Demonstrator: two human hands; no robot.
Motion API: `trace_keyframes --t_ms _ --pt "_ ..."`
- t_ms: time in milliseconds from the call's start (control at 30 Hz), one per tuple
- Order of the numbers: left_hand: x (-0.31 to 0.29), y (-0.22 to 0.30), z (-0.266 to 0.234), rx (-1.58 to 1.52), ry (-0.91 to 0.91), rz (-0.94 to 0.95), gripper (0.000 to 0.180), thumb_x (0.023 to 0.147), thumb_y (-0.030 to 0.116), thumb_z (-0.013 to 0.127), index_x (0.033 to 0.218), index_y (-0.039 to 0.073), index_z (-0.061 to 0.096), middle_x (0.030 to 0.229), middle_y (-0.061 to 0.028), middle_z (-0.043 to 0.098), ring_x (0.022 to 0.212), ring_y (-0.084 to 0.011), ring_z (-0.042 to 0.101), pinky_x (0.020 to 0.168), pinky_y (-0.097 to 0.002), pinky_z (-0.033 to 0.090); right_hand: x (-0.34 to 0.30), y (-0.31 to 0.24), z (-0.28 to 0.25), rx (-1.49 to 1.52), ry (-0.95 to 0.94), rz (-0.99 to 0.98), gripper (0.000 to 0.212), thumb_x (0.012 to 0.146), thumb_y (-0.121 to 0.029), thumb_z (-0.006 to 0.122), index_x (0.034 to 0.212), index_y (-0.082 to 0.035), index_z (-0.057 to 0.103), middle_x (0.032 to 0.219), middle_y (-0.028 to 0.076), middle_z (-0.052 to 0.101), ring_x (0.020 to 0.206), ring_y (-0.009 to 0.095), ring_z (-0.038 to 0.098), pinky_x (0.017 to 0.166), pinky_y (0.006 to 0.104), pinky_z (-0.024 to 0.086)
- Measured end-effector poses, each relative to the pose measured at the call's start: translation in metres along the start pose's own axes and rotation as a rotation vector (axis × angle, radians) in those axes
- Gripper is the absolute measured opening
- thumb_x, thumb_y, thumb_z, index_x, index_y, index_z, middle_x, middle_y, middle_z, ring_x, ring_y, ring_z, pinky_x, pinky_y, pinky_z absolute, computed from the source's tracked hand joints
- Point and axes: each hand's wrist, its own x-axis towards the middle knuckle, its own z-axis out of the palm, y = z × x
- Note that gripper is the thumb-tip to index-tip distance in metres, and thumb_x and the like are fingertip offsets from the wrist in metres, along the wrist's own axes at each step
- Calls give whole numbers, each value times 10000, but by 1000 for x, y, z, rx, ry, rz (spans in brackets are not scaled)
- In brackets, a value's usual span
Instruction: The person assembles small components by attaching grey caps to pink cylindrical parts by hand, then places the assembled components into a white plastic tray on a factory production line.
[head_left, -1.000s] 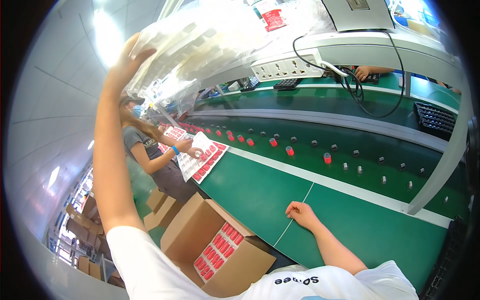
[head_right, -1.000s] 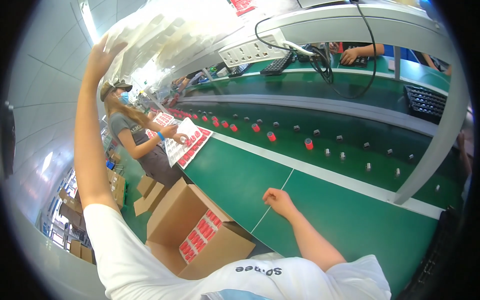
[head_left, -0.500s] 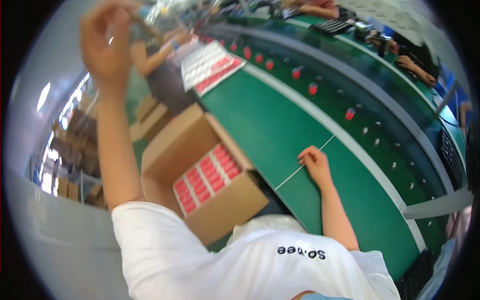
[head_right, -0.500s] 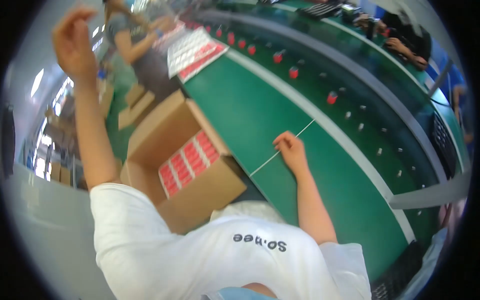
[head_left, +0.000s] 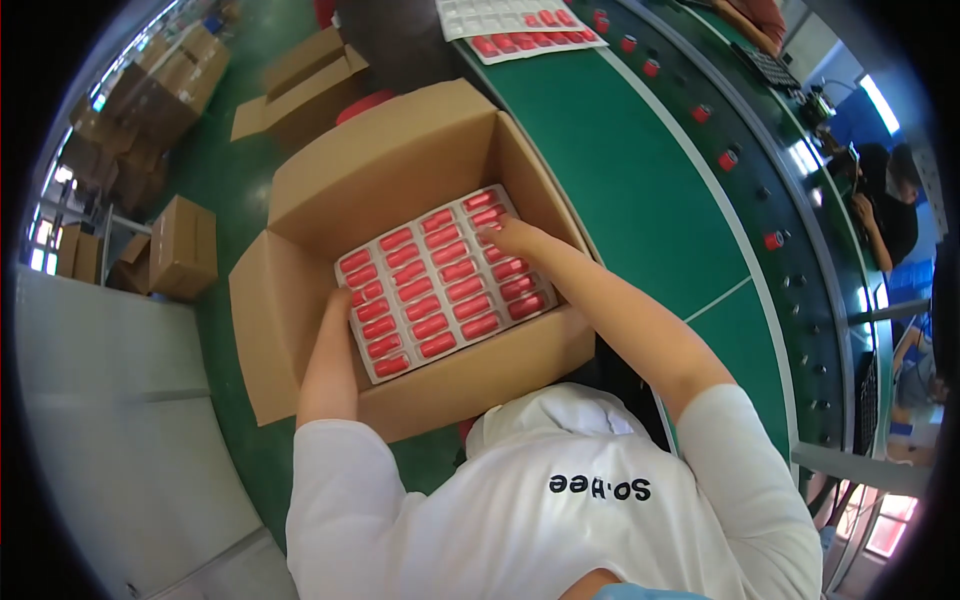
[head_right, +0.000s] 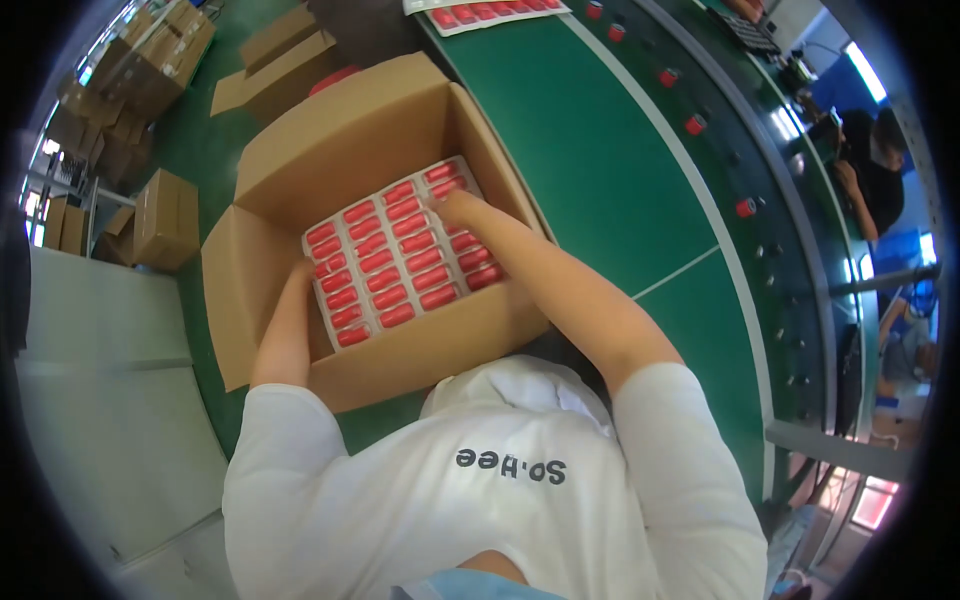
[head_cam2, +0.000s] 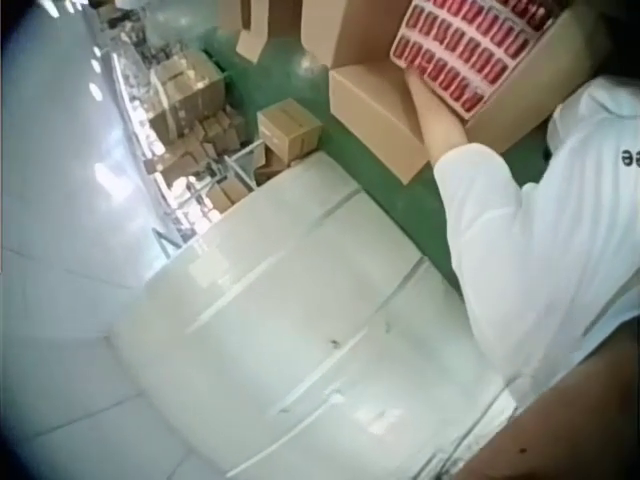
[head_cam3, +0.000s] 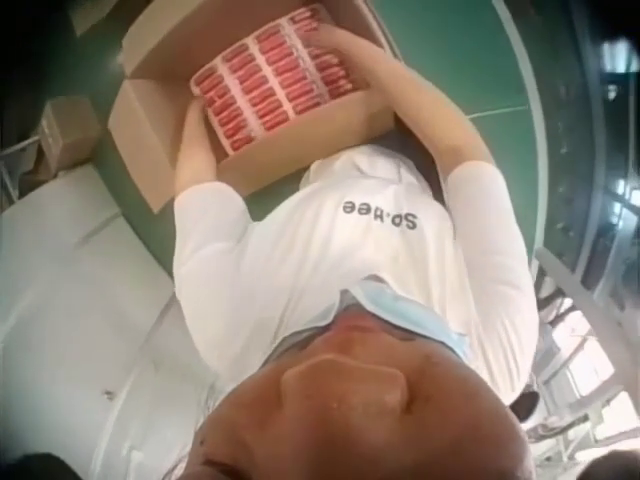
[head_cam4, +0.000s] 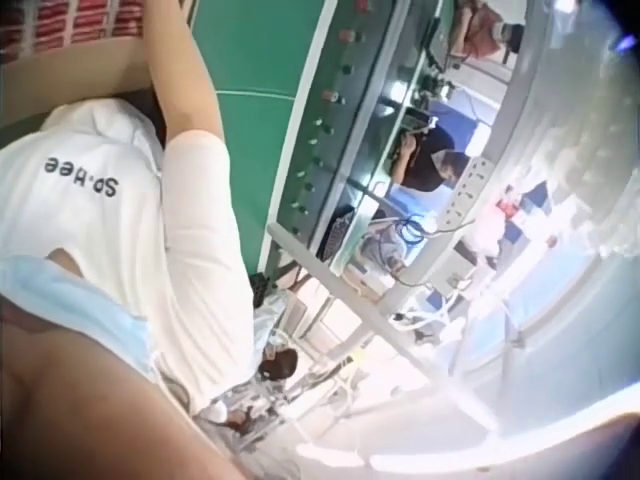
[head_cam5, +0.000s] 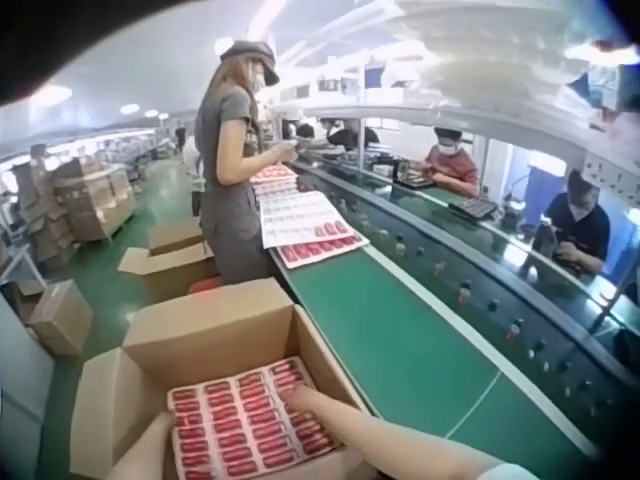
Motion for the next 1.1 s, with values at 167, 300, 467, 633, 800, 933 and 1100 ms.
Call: trace_keyframes --t_ms 167,300,467,633,800,933,1100 --pt "-19 74 91 204 -62 133 541 976 390 334 1129 -27 643 1161 -257 618 1106 -358 603 907 -412 477 109 142 -18 269 242 244 614 976 -486 415 1275 37 535 1199 191 619 1052 299 619 900 448 468" --pt "-57 -5 55 326 25 -22 553 980 388 304 1142 -22 639 1194 -249 603 1137 -365 583 929 -422 465 65 67 42 610 83 344 615 997 -488 357 1254 30 565 1199 194 621 1082 300 599 967 436 400" --pt "-106 52 65 403 56 27 575 993 381 240 1159 -4 634 1255 -214 580 1185 -384 539 1001 -436 417 110 134 17 -297 156 143 620 986 -474 372 1207 65 584 1133 215 646 1061 321 609 949 436 421" --pt "-122 38 63 278 67 15 762 894 616 373 1185 -51 598 1235 -259 577 1184 -379 544 995 -416 429 95 137 26 -34 173 196 509 931 -371 516 1173 68 605 1101 222 655 1013 307 634 886 416 469" --pt "-107 4 61 -194 -15 173 855 784 577 660 1279 -100 490 1243 -255 580 1164 -337 576 933 -373 473 79 124 25 110 194 -9 583 879 -286 621 1301 84 466 1172 232 618 1085 296 606 925 384 462" --pt "-117 17 71 -380 61 140 777 775 465 721 1280 -81 497 1213 -231 605 1144 -307 589 909 -359 483 75 139 18 108 317 -40 694 873 -279 635 1375 97 338 1237 267 569 1158 319 565 967 370 436" --pt "-118 0 57 -298 239 210 637 774 350 707 1238 -51 535 1195 -265 601 1137 -356 586 917 -391 482 60 118 28 132 372 -188 787 852 -246 669 1404 119 243 1274 321 517 1215 369 516 1009 355 397"
